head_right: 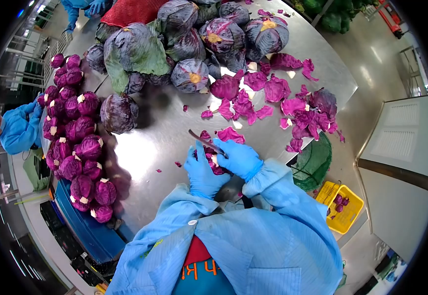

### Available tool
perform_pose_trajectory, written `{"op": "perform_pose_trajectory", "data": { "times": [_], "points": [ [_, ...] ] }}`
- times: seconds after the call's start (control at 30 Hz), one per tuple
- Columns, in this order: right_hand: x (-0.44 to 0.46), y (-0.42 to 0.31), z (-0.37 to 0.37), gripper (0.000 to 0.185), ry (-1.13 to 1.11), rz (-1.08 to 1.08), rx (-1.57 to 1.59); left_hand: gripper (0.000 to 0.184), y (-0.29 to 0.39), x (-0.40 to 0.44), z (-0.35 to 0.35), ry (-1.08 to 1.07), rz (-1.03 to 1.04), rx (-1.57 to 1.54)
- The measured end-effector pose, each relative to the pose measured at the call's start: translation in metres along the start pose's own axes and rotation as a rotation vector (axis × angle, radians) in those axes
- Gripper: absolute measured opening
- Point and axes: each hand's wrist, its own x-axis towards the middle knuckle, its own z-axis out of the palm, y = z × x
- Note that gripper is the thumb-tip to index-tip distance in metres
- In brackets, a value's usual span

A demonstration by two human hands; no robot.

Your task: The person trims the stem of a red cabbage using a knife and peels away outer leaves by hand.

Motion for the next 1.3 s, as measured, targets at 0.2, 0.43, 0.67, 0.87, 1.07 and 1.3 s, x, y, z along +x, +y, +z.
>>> {"op": "perform_pose_trajectory", "data": {
  "times": [0.2,0.43,0.67,0.87,1.07,1.3],
  "points": [
    [0.013,0.009,0.005,0.034,-0.083,0.042,0.093,0.117,-0.013,-0.011,0.001,0.094,0.144,-0.013],
    [-0.005,-0.024,0.022,0.028,-0.067,-0.012,-0.292,0.078,-0.025,0.005,0.022,0.044,0.116,0.072],
    [0.003,0.049,0.0,0.029,0.366,0.113,-0.113,0.102,-0.022,-0.024,0.008,0.231,0.224,-0.063],
    [-0.041,0.137,-0.069,0.051,0.686,0.295,-0.406,0.119,-0.068,-0.029,0.007,0.227,0.295,-0.278],
    [-0.049,0.053,0.003,0.031,0.233,-0.115,0.172,0.134,-0.05,-0.016,-0.017,0.011,0.372,-0.125],
    [-0.032,-0.006,0.024,0.048,-0.115,-0.201,0.201,0.135,-0.075,-0.002,0.004,0.049,0.292,-0.375]
  ]
}}
